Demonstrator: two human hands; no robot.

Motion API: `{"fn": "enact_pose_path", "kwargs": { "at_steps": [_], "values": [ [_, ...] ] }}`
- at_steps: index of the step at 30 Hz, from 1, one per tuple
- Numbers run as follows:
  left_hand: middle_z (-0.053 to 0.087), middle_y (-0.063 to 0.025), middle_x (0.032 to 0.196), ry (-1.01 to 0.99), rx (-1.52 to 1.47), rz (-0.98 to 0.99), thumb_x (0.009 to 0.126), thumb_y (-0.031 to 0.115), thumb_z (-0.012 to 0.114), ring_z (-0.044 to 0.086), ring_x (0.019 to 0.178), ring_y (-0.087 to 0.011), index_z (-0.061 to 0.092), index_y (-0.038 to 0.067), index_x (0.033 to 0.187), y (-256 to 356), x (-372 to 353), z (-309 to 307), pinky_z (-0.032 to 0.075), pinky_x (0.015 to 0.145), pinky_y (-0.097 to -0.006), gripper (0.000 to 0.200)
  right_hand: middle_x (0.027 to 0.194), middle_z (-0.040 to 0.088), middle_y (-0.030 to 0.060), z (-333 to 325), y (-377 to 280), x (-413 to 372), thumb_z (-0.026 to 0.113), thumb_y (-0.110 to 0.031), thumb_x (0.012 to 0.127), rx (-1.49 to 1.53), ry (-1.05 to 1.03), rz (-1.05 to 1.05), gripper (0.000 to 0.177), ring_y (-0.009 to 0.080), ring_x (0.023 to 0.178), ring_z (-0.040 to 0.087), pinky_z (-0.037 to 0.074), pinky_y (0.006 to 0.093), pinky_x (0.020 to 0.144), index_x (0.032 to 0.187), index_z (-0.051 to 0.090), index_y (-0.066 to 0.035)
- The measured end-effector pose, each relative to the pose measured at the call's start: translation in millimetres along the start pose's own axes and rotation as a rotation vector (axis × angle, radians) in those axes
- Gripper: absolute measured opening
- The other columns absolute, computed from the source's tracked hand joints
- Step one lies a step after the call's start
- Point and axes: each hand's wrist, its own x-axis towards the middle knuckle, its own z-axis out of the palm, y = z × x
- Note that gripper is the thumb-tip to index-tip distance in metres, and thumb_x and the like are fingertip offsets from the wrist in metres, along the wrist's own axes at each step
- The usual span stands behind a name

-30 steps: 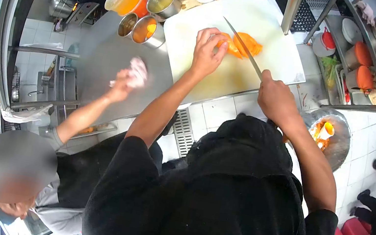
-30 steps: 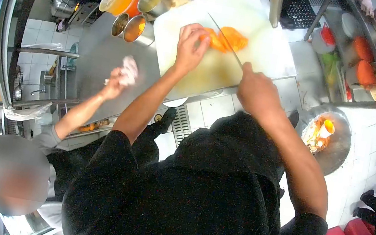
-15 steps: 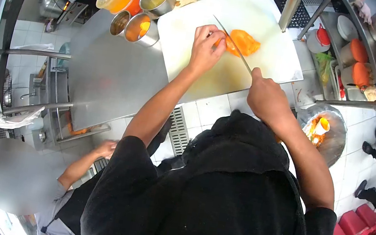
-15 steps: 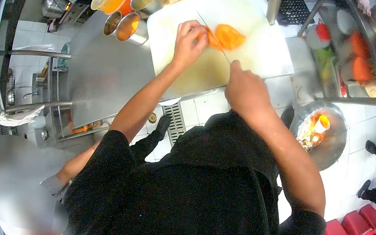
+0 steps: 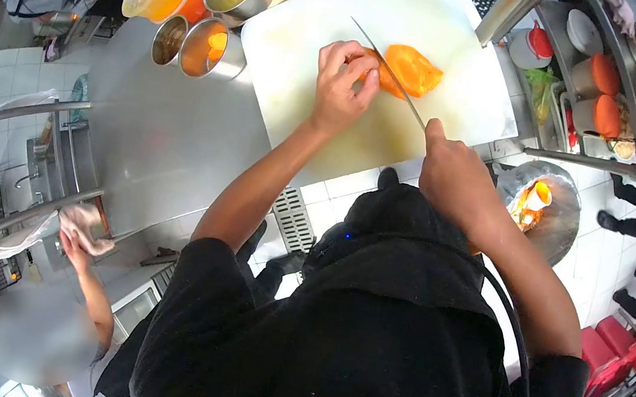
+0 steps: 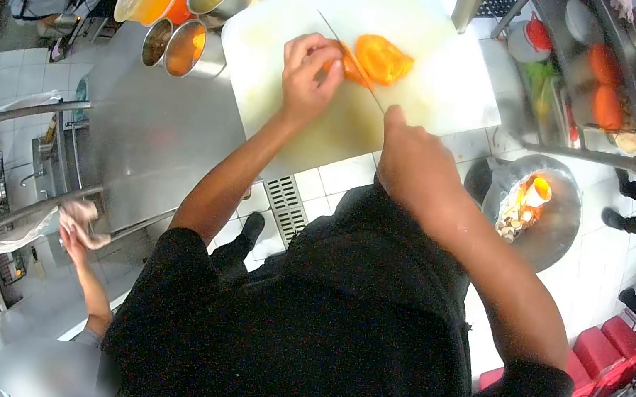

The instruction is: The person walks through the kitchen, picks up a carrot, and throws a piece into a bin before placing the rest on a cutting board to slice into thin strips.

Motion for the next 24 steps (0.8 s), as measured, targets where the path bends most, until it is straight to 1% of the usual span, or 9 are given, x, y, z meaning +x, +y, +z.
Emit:
{"fn": "enact_pose_path", "kwargs": {
  "at_steps": [3,6,8,11,13,17,21,24],
  "values": [
    [0.059,-0.0087,0.105,-0.01,-0.012,-0.006,0.078,0.0,0.073,0.054,0.101,-0.0302,0.069,0.007,0.096,-2,-1,-1,0.047,0.087,-0.0406,0.021,0.083,0.067,0.033,1,-2,7,0.052,-0.001,0.086,-0.013,-0.006,0.017,0.019,0.0522,0.082,0.067,0.053,0.0603,0.077,0.104,0.046,0.002],
    [0.059,-0.0092,0.105,-0.005,-0.044,-0.015,0.078,0.0,0.073,0.054,0.101,-0.0307,0.069,0.007,0.097,-1,0,0,0.048,0.085,-0.0396,0.021,0.083,0.068,0.0315,22,9,26,0.053,-0.002,0.086,-0.026,0.021,0.008,0.021,0.051,0.081,0.068,0.054,0.0595,0.075,0.106,0.046,0.002],
    [0.061,-0.0102,0.108,-0.013,-0.023,-0.011,0.079,-0.001,0.072,0.055,0.102,-0.0299,0.071,0.005,0.096,1,-1,-4,0.05,0.084,-0.0384,0.018,0.084,0.068,0.0304,33,12,41,0.054,-0.003,0.087,-0.005,0.039,0.024,0.022,0.0499,0.082,0.069,0.055,0.0588,0.075,0.107,0.047,0.001],
    [0.061,-0.0111,0.11,-0.002,-0.033,-0.024,0.08,-0.001,0.072,0.055,0.103,-0.0296,0.071,0.004,0.096,3,-2,0,0.05,0.084,-0.0379,0.017,0.081,0.066,0.035,37,20,41,0.047,-0.003,0.09,0.015,0.087,-0.045,0.016,0.053,0.08,0.067,0.052,0.0611,0.076,0.104,0.046,0.005],
    [0.06,-0.011,0.11,0.001,-0.038,-0.033,0.08,-0.001,0.072,0.054,0.103,-0.0302,0.07,0.005,0.098,2,-1,0,0.049,0.085,-0.0389,0.019,0.082,0.067,0.0345,35,25,47,0.046,-0.005,0.092,0.013,0.096,-0.055,0.016,0.0523,0.081,0.067,0.052,0.0605,0.076,0.105,0.047,0.004],
    [0.058,-0.0103,0.109,0.01,-0.057,-0.024,0.081,0.001,0.072,0.053,0.102,-0.0309,0.066,0.006,0.101,3,1,-1,0.047,0.086,-0.0412,0.021,0.083,0.067,0.0333,25,23,33,0.045,-0.009,0.096,-0.028,0.118,-0.028,0.017,0.0517,0.081,0.067,0.052,0.0593,0.077,0.108,0.047,0.003],
    [0.058,-0.0101,0.108,0.013,-0.045,-0.023,0.08,0.0,0.072,0.053,0.101,-0.0306,0.065,0.006,0.101,6,0,-2,0.046,0.086,-0.042,0.023,0.077,0.066,0.0306,10,7,8,0.048,-0.008,0.095,-0.032,0.177,-0.018,0.013,0.0503,0.078,0.066,0.051,0.0592,0.075,0.104,0.046,0.001],
    [0.058,-0.0099,0.108,0.014,-0.021,-0.011,0.079,0.0,0.072,0.053,0.101,-0.0307,0.065,0.006,0.101,3,-1,-1,0.046,0.087,-0.0422,0.024,0.086,0.069,0.0304,1,-7,0,0.05,-0.003,0.09,-0.011,0.147,-0.038,0.025,0.0483,0.085,0.069,0.055,0.0569,0.078,0.114,0.051,0.003]
  ]
}}
